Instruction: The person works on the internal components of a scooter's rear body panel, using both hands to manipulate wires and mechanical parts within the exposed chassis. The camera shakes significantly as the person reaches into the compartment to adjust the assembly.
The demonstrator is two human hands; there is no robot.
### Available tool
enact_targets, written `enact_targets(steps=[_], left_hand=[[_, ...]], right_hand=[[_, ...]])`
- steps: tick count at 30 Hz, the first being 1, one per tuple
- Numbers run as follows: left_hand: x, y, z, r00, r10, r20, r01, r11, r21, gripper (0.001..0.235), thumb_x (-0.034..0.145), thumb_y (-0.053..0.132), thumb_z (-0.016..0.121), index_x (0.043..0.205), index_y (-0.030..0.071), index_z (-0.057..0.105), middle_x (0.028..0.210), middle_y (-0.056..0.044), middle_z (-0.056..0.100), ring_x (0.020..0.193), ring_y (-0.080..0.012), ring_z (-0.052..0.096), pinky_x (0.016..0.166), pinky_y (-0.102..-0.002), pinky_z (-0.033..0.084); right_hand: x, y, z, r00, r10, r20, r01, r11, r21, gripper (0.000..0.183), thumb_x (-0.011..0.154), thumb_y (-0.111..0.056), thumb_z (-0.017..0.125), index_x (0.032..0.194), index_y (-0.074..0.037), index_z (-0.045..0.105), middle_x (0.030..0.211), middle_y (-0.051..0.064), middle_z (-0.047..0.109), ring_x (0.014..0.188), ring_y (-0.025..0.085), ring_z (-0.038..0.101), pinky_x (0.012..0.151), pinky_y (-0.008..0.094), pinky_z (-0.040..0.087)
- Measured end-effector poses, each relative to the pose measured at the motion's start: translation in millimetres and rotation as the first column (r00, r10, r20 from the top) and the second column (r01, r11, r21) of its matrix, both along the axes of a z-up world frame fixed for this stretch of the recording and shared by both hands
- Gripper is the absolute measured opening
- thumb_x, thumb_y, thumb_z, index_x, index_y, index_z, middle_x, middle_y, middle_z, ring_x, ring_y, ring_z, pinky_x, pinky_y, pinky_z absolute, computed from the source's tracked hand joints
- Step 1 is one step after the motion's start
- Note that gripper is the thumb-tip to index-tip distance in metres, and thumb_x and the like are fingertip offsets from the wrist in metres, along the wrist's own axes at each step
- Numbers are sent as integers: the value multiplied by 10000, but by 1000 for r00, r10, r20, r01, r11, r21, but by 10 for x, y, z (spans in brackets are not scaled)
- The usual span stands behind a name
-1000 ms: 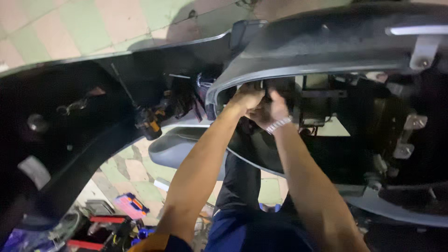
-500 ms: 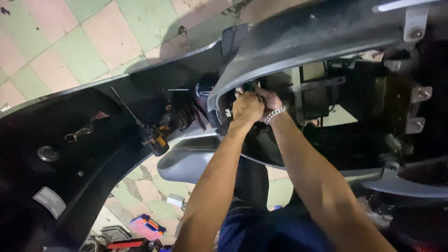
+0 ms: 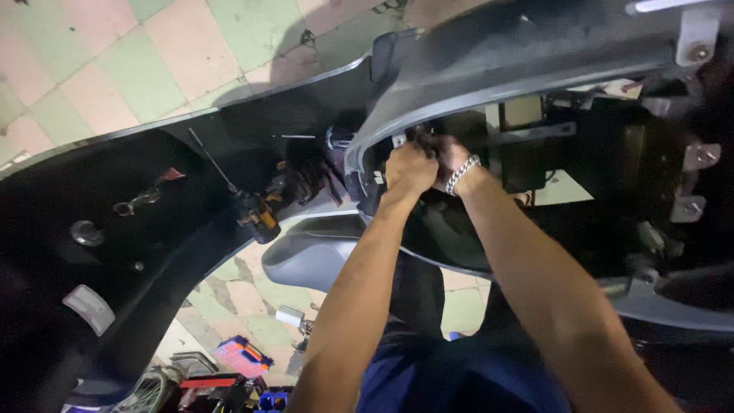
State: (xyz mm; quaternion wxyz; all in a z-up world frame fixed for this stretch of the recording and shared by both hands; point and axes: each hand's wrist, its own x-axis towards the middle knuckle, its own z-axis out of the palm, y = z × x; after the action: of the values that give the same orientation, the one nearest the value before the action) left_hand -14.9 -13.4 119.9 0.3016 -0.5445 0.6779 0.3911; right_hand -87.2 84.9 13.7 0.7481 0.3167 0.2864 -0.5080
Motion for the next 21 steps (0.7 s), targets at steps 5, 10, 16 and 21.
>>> enact_targets(steps=[5,10,16,21], left_hand=[[-96,-152,104,984,-165,74,167,986,-23,391,878,352,654,1123,59,735,1167,-221,717,1100,-395,691,939,-481,558],[204,-8,-247,991,-11,-132,9,1000,-15,484,775,349,757,1116,10,701,1095,-256,720,1043,-415,696,922,-465,563],[1010,453,-291,732,444,-516,-418,892,175,230,867,180,716,1041,34,751,963,-205,757,843,-320,726,761,-405,559],[922,426,-2,644,651,-402,-617,753,229,281,899,241,650,1059,35,755,903,-126,779,795,-212,711,729,-343,556]], right_hand=[[300,-120,-68,967,-248,59,253,963,-97,396,1098,-342,418,1280,-76,648,1267,122,692,1186,295,646,1046,452,543],[76,-69,-438,962,208,-179,-216,976,-21,451,1093,-407,374,1319,-87,598,1314,126,643,1192,300,630,1037,484,525],[364,-525,-673,802,351,-484,-385,922,30,441,1070,-396,398,1246,-56,617,1233,151,666,1119,312,661,968,485,567],[217,-151,-696,759,511,-404,-533,843,66,437,1051,-387,418,1186,-31,632,1165,171,686,1058,321,687,909,486,603]])
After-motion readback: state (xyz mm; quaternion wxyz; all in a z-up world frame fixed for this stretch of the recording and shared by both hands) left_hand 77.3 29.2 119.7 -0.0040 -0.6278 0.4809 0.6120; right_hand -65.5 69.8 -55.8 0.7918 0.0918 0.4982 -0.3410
